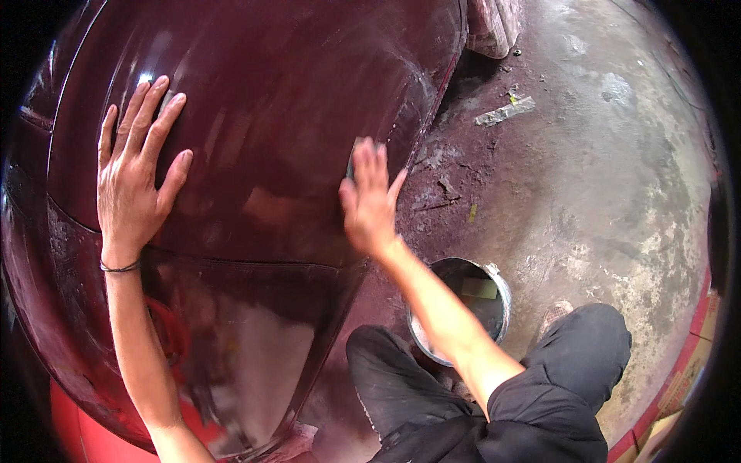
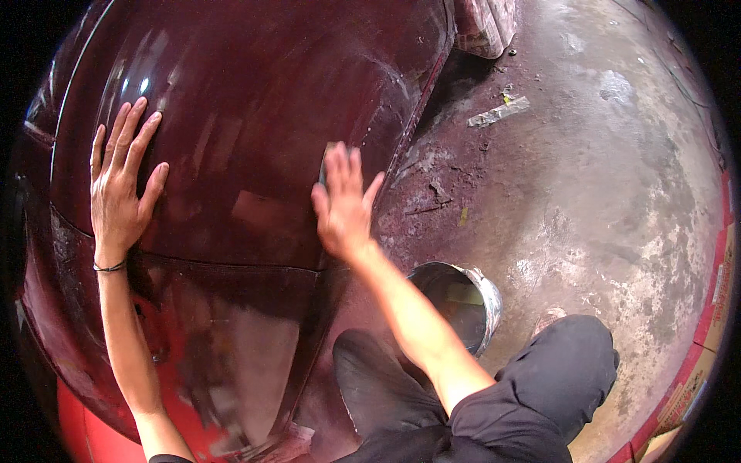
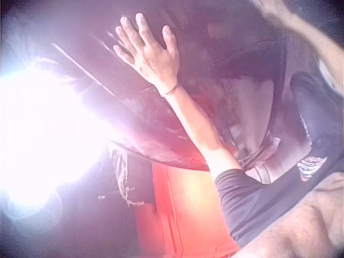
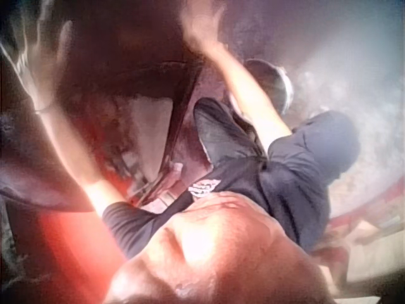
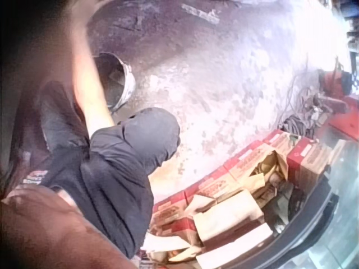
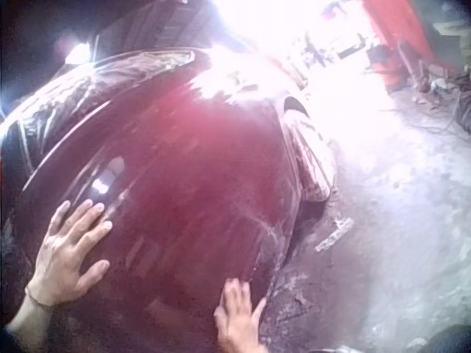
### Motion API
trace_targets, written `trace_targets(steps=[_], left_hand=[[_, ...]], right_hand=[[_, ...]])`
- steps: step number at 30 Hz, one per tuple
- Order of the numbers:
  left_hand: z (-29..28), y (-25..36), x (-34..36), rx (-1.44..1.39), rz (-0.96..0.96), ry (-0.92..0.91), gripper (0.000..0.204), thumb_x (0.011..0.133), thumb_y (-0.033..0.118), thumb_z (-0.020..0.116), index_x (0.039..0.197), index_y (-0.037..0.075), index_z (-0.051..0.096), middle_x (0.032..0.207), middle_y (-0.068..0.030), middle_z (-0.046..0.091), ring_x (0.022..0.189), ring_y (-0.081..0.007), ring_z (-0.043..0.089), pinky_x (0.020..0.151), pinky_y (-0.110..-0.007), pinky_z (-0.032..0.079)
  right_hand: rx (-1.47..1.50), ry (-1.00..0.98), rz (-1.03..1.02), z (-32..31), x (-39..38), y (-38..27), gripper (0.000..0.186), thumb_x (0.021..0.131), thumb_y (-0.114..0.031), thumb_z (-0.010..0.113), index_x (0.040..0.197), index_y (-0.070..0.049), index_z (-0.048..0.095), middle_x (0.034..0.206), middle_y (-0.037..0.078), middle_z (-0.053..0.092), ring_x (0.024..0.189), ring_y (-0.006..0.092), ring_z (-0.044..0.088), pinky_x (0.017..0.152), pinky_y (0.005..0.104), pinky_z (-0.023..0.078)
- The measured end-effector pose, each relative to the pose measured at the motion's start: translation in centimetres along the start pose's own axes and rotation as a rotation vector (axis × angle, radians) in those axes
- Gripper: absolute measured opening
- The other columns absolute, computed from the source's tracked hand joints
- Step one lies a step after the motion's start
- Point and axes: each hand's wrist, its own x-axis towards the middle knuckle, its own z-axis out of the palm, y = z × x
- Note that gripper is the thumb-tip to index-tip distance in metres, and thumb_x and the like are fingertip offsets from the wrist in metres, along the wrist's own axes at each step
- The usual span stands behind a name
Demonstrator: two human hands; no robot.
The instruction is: The person sands the surface of a maroon car door using a sanding block and water. They repeatedly dip the block into a bucket of water and rub the door panel in circular and linear motions.
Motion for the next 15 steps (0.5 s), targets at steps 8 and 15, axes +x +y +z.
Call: trace_targets(steps=[8,15], left_hand=[[1.3,-0.5,-0.4,0.015,-0.002,0.056,0.06,0.104,0.039,0.062,0.161,0.028,0.05,0.172,0.0012,0.041,0.16,-0.0189,0.034,0.136,-0.044,0.02],[1.2,-0.1,0.3,0.023,0.023,0.064,0.06,0.104,0.039,0.062,0.162,0.028,0.049,0.172,0.0024,0.041,0.161,-0.0183,0.033,0.136,-0.044,0.019]], right_hand=[[0.14,0.072,0.16,-1.0,7.8,2.0,0.064,0.117,-0.042,0.033,0.174,-0.014,0.019,0.181,0.011,0.013,0.167,0.0369,0.008,0.125,0.075,0.006],[0.323,-0.06,0.196,2.9,-7.9,1.3,0.075,0.115,-0.04,0.04,0.175,-0.013,0.002,0.183,0.013,0.0,0.168,0.0354,-0.005,0.126,0.0712,-0.003]])
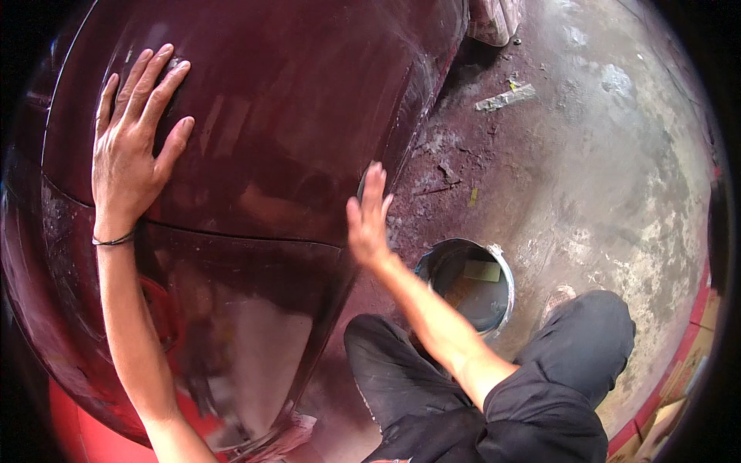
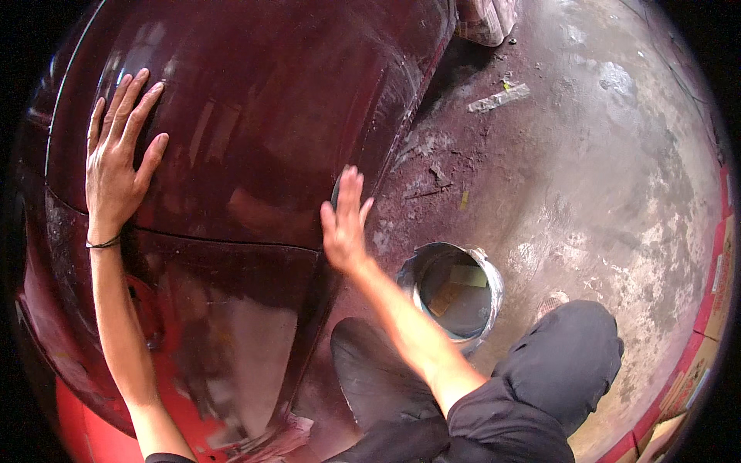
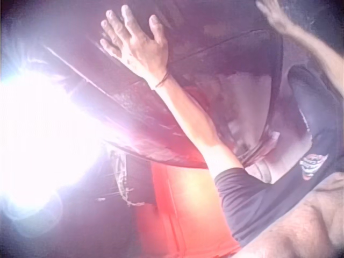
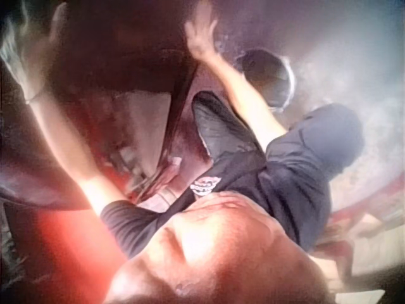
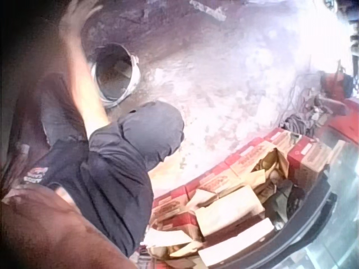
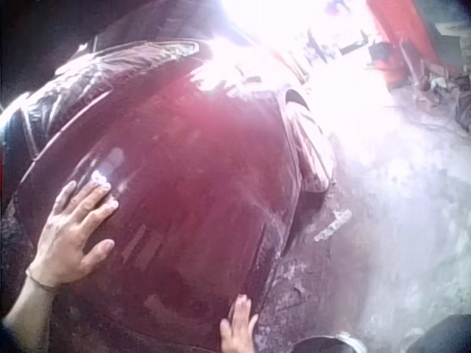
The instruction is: The person sands the surface of a maroon car door using a sanding block and water. They repeatedly dip the block into a bucket of water and rub the door panel in circular and linear motions.
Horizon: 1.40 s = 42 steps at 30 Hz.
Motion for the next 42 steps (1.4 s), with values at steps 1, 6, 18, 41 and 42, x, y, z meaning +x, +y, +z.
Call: trace_targets(steps=[1,6,18,41,42], left_hand=[[-0.3,-0.2,0.1,0.007,0.004,-0.005,0.059,0.105,0.039,0.062,0.162,0.027,0.05,0.172,0.0025,0.041,0.161,-0.0183,0.033,0.136,-0.044,0.019],[0.2,-0.3,-0.3,0.03,0.004,0.003,0.057,0.106,0.039,0.059,0.161,0.026,0.051,0.172,0.0027,0.041,0.161,-0.0185,0.033,0.136,-0.044,0.019],[-0.1,-0.2,-0.2,0.007,0.011,-0.063,0.06,0.105,0.036,0.061,0.163,0.022,0.049,0.173,-0.0015,0.039,0.162,-0.0221,0.032,0.135,-0.045,0.018],[-1.5,-0.5,0.0,0.009,0.027,-0.092,0.059,0.107,0.033,0.059,0.163,0.021,0.046,0.173,-0.0021,0.039,0.163,-0.0228,0.03,0.135,-0.047,0.017],[-1.6,-0.5,0.2,0.002,0.027,-0.076,0.059,0.107,0.033,0.059,0.163,0.021,0.047,0.173,-0.0023,0.039,0.163,-0.023,0.03,0.135,-0.047,0.017]], right_hand=[[-0.038,0.029,-0.01,-1.2,3.5,-0.1,0.074,0.116,-0.039,0.037,0.175,-0.012,0.001,0.182,0.013,-0.001,0.168,0.0357,-0.005,0.126,0.0709,-0.001],[-0.17,0.095,0.031,-7.6,18.4,0.7,0.068,0.118,-0.043,0.029,0.174,-0.012,0.008,0.182,0.011,0.009,0.167,0.0359,0.007,0.127,0.0709,0.002],[-0.05,0.094,0.001,-7.8,19.6,-1.1,0.067,0.117,-0.043,0.032,0.175,-0.015,0.013,0.182,0.01,0.008,0.168,0.0351,0.002,0.126,0.0725,0.004],[0.156,0.197,0.081,-4.6,18.1,1.6,0.067,0.116,-0.053,0.021,0.175,-0.021,0.015,0.183,0.007,0.008,0.168,0.0325,0.002,0.125,0.0734,-0.004],[0.179,0.238,0.111,-5.8,20.9,2.4,0.069,0.116,-0.055,0.02,0.175,-0.02,0.016,0.183,0.007,0.009,0.168,0.0322,0.003,0.126,0.0726,-0.003]])
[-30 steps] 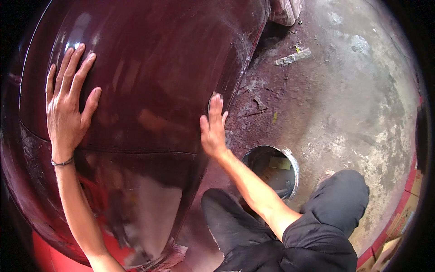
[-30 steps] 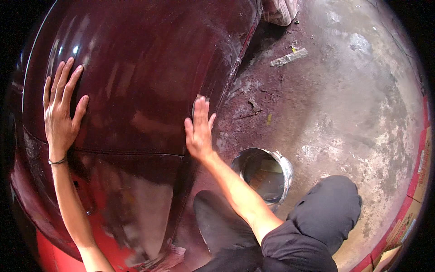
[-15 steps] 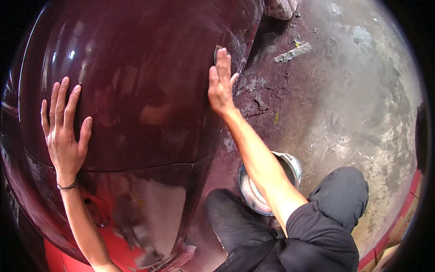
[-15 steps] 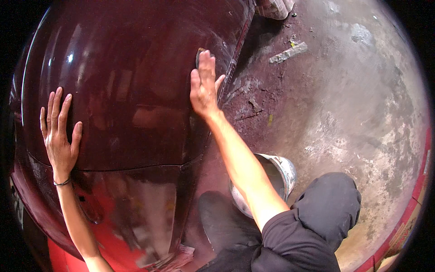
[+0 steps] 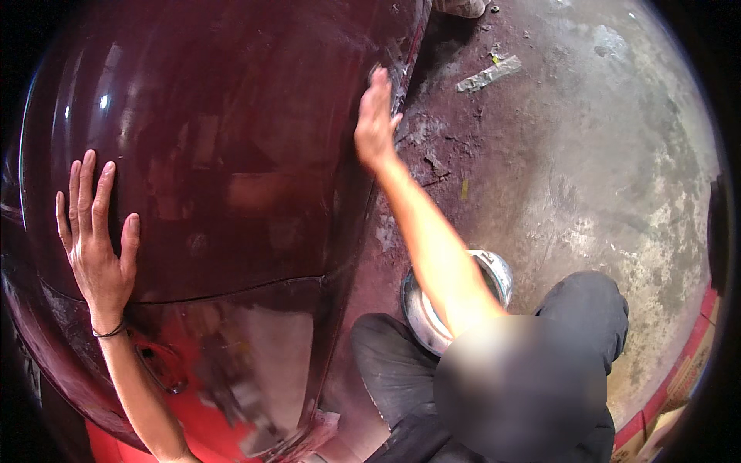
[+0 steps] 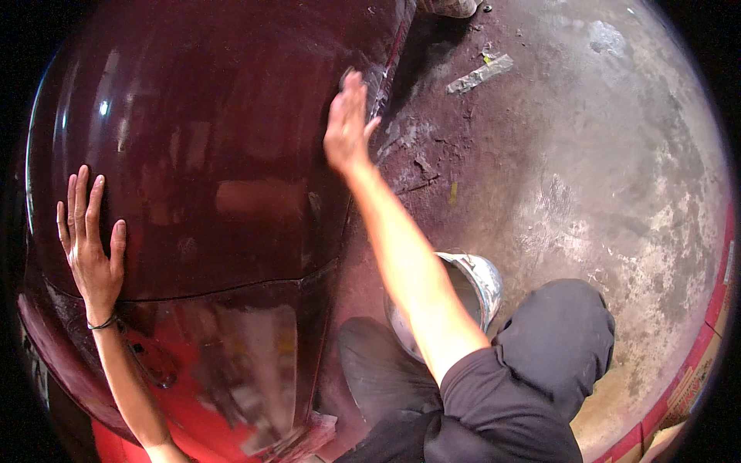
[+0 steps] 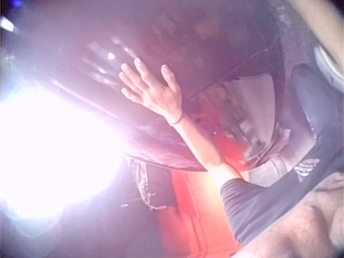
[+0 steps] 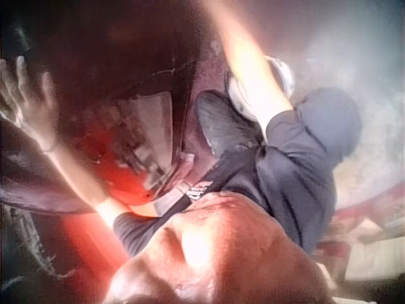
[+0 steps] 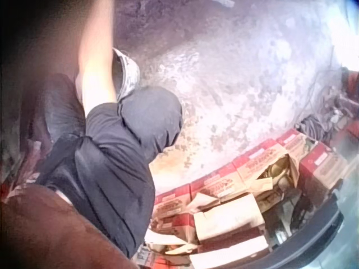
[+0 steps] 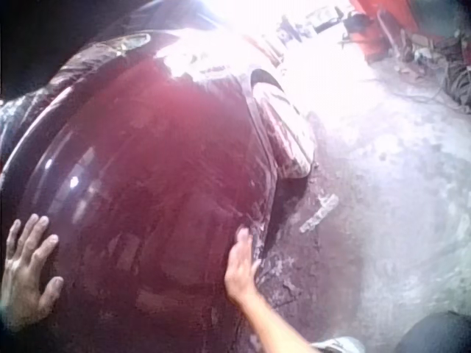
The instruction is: The person sands the surface of a maroon car door using a sanding block and water. They repeatedly dip the block into a bucket of water and rub the door panel in circular and linear motions.
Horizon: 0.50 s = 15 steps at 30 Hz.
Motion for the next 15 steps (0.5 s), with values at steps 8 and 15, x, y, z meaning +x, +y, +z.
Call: trace_targets(steps=[8,15], left_hand=[[1.7,0.7,0.4,-0.022,0.002,-0.01,0.059,0.107,0.033,0.058,0.163,0.02,0.047,0.174,-0.003,0.039,0.163,-0.0239,0.03,0.134,-0.047,0.017],[0.8,0.3,0.4,-0.021,-0.001,0.057,0.058,0.105,0.034,0.06,0.161,0.022,0.051,0.172,-0.0007,0.043,0.161,-0.0214,0.033,0.134,-0.046,0.019]], right_hand=[[-0.019,-0.043,-0.047,0.6,-5.3,0.6,0.064,0.117,-0.046,0.022,0.175,-0.019,0.013,0.183,0.008,0.006,0.168,0.0327,0.003,0.125,0.0732,-0.003],[-0.041,-0.003,0.14,-2.2,4.6,1.9,0.071,0.116,-0.055,0.02,0.175,-0.017,0.012,0.183,0.01,0.006,0.168,0.0325,0.006,0.127,0.0718,0.003]])
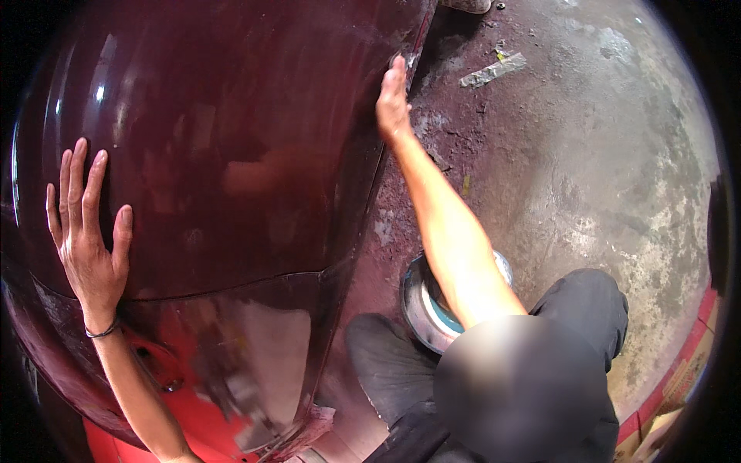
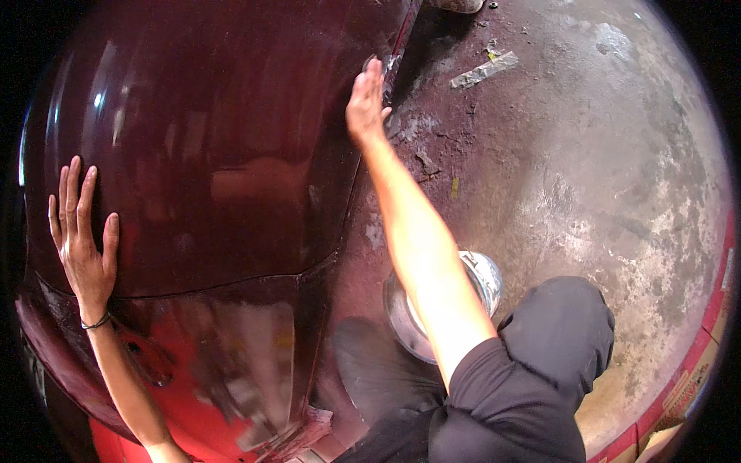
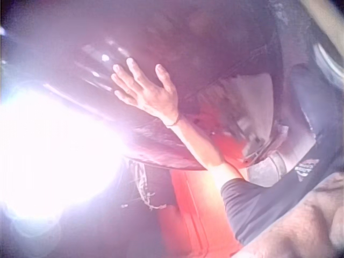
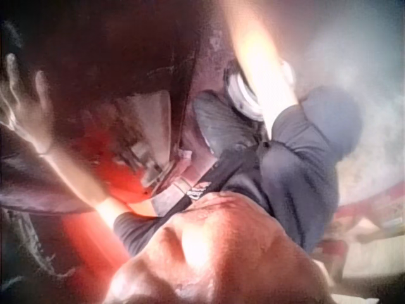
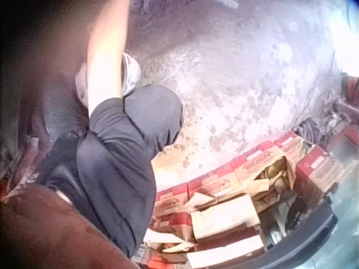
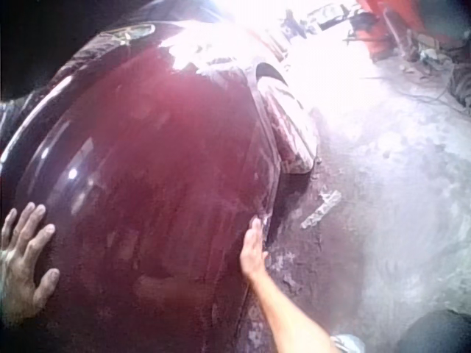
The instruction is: The person sands the surface of a maroon car door using a sanding block and water. They repeatedly dip the block into a bucket of water and rub the door panel in circular and linear motions.
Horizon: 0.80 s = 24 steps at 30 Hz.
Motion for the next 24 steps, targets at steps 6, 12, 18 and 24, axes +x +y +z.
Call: trace_targets(steps=[6,12,18,24], left_hand=[[0.8,-0.2,0.5,0.043,0.009,-0.044,0.058,0.106,0.035,0.06,0.162,0.024,0.05,0.172,-0.0001,0.042,0.161,-0.0208,0.035,0.134,-0.046,0.021],[0.6,-0.8,-1.3,0.045,0.035,-0.043,0.057,0.107,0.034,0.059,0.163,0.024,0.049,0.171,0.0005,0.044,0.16,-0.0211,0.035,0.133,-0.044,0.023],[2.3,-1.0,-1.9,0.101,0.039,0.1,0.053,0.104,0.034,0.065,0.156,0.022,0.057,0.164,-0.0023,0.052,0.155,-0.021,0.044,0.129,-0.043,0.032],[2.7,1.7,-1.4,-0.224,-0.155,0.249,0.047,0.099,0.03,0.067,0.14,0.008,0.065,0.157,-0.0153,0.057,0.154,-0.0315,0.044,0.132,-0.049,0.027]], right_hand=[[0.014,0.026,-0.249,2.1,-12.2,5.7,0.064,0.119,-0.039,0.024,0.173,-0.006,0.015,0.181,0.015,0.012,0.167,0.0319,0.009,0.134,0.0481,0.008],[0.008,-0.065,-0.139,3.0,-16.8,5.5,0.069,0.118,-0.044,0.025,0.173,-0.006,0.01,0.182,0.015,0.004,0.168,0.0315,0.005,0.134,0.0511,0.005],[0.002,-0.161,-0.14,1.8,-14.2,4.3,0.072,0.118,-0.041,0.029,0.169,0.007,0.01,0.18,0.023,0.003,0.167,0.0306,0.002,0.135,0.0382,0.004],[-0.051,-0.487,0.219,-3.6,-28.0,4.3,0.063,0.11,-0.035,0.05,0.164,-0.004,0.034,0.14,0.016,0.055,0.13,0.0263,0.052,0.109,0.0375,0.042]])
